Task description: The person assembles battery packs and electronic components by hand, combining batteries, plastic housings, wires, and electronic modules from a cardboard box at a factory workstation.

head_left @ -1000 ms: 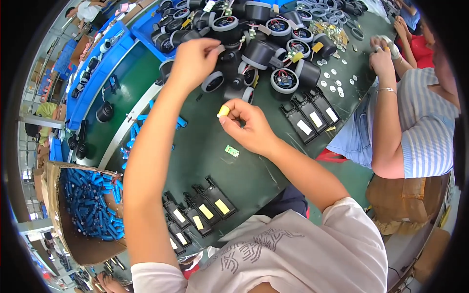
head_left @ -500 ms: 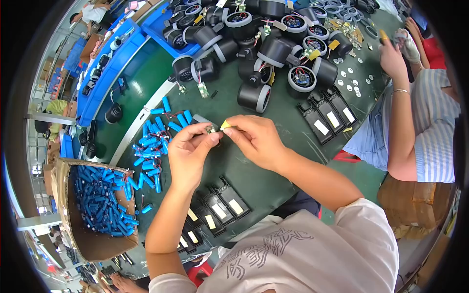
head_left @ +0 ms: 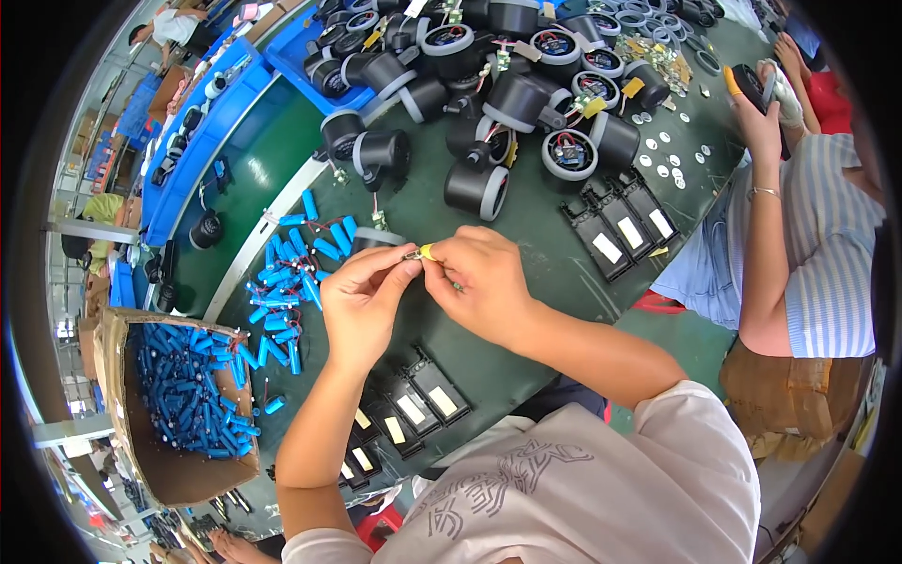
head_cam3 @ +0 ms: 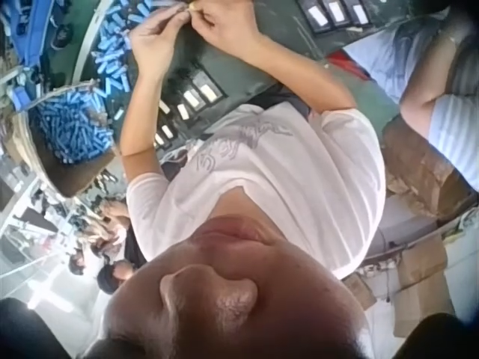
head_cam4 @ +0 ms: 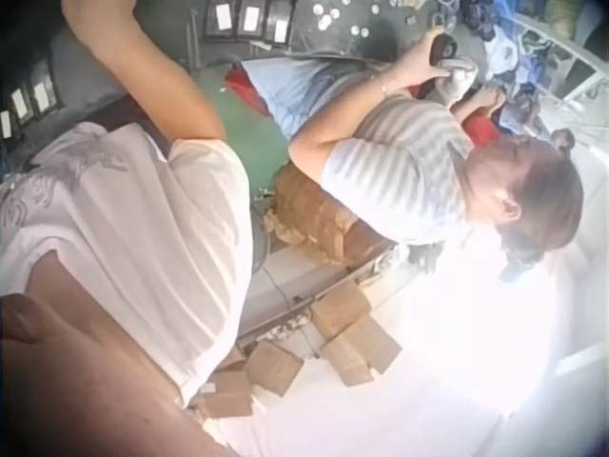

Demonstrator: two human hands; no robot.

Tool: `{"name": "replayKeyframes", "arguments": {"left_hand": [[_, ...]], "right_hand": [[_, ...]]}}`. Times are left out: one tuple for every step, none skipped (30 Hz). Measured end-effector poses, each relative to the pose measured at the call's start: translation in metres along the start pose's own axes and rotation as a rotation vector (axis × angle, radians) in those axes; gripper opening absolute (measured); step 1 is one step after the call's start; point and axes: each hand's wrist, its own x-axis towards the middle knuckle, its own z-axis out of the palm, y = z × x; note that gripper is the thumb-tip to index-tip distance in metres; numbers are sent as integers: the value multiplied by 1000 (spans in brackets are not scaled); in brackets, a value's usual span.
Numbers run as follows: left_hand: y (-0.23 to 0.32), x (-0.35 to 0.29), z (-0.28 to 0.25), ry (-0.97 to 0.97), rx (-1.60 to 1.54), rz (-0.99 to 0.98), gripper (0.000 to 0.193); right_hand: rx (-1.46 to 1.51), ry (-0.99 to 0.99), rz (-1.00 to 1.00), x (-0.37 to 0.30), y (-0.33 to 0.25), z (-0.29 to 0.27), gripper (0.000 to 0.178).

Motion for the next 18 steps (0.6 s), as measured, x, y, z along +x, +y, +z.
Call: {"name": "replayKeyframes", "arguments": {"left_hand": [[-3, -1, 1, 14, -63, -27, 18], [-3, -1, 3, 28, -125, -55, 17], [-2, 0, 5, 30, -201, -119, 17], [-1, 2, 7, 24, -200, -118, 17], [0, 4, 9, 9, -246, -137, 17], [1, 5, 10, -7, -293, -157, 17], [1, 6, 12, -13, -293, -156, 17], [-1, 7, 13, -23, -298, -162, 17], [-2, 8, 15, -36, -306, -167, 18], [-3, 8, 16, -30, -291, -155, 17], [-5, 7, 15, -26, -279, -146, 17], [-6, 8, 16, -41, -304, -100, 16], [-7, 6, 18, -34, -339, -108, 15], [-8, 5, 22, -84, -343, -96, 15], [-8, 6, 28, -134, -347, -83, 15], [3, 7, 35, -204, -237, -76, 13], [12, 8, 45, -258, -139, -27, 11], [17, 9, 54, -309, -40, 24, 10]], "right_hand": [[-2, 27, -3, 0, -2, 0, 15], [-4, 54, -6, -1, -4, 0, 16], [-8, 59, -5, 1, -4, 0, 16], [-36, 90, -49, 3, -3, -1, 15], [-64, 121, -94, 4, -2, -3, 15], [-69, 127, -91, 3, -1, -6, 15], [-60, 88, -63, 1, 2, -8, 14], [-54, 50, -32, -1, 3, -12, 13], [-64, 57, -29, -1, 2, -14, 13], [85, 10, 70, -1, 0, -17, 12], [233, -32, 171, -3, -5, -21, 11], [321, -55, 183, -6, -11, -25, 13], [352, -37, 153, -10, -11, -27, 19], [328, -29, 165, -13, -10, -36, 19], [290, -78, 178, -15, -11, -50, 22], [258, -130, 189, -18, -13, -62, 25], [187, -155, 139, -20, -10, -77, 33], [143, -181, 125, -23, -8, -91, 38]]}}
